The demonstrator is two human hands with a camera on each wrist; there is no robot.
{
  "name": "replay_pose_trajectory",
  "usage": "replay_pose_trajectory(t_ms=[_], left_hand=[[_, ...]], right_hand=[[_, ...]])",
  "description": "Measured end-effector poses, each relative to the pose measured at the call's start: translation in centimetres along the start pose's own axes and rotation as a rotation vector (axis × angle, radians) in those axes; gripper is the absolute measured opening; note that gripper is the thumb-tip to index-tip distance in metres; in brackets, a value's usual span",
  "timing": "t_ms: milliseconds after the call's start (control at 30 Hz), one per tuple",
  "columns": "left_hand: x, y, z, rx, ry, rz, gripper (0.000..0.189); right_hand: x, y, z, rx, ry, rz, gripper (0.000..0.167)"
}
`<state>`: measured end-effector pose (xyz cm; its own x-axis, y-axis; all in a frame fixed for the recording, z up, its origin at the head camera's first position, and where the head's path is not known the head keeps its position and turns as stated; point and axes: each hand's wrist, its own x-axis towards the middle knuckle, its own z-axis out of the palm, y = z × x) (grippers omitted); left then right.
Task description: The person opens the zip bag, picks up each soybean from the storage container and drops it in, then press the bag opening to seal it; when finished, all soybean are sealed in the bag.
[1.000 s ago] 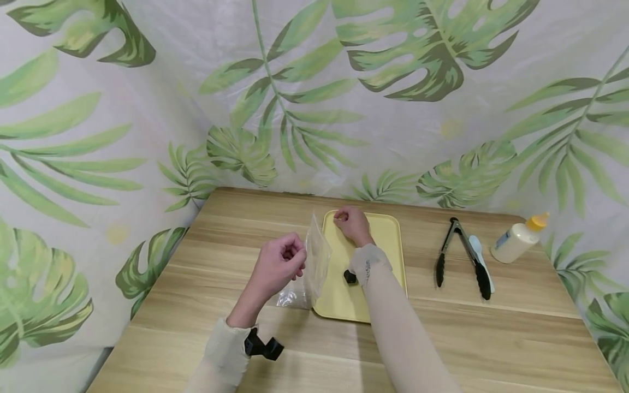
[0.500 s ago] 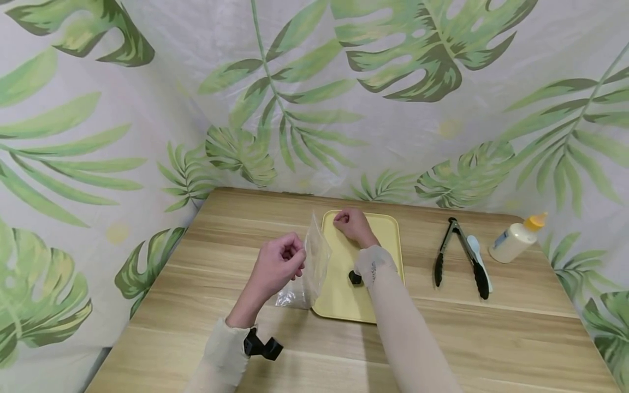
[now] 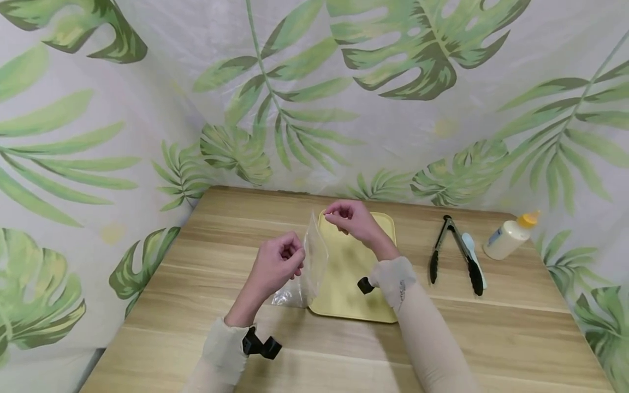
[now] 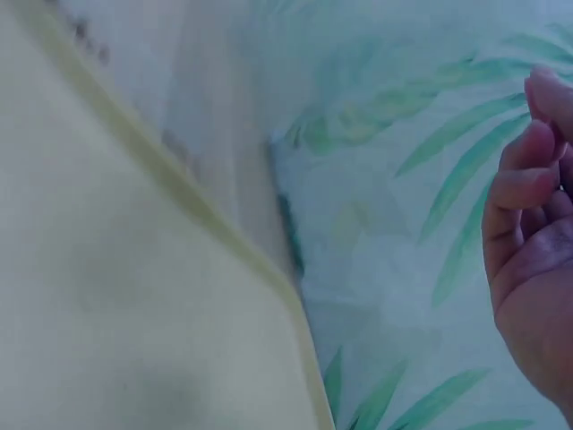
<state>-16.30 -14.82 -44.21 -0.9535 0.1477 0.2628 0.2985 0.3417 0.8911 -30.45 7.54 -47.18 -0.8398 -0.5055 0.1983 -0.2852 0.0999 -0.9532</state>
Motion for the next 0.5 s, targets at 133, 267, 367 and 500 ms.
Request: replay_pose_trajectory(t_ms=[133,267,367,500], left_hand=[[0.1,0.0,0.0,0.000,-0.002,0.004,0.018],[0.0,0.0,0.1,-0.005,-0.002,0.003,0.018],[0.1,-0.1,0.2,-0.007,-0.002,0.001,0.018],[0.2,-0.1,0.4,-0.011,-0.005,-0.003,0.018]], right_hand=[[-1.8,-1.6,-0.2,0.146,-0.020,-0.104,0.016],[-3.1,-2.3,-0.4,0.300,-0.072,-0.216,0.021],[-3.6,-2.3,-0.5,0.371,-0.123,-0.285,0.007],[-4.0,-2.4,-0.6,0.400,-0.165,-0.331,0.008]])
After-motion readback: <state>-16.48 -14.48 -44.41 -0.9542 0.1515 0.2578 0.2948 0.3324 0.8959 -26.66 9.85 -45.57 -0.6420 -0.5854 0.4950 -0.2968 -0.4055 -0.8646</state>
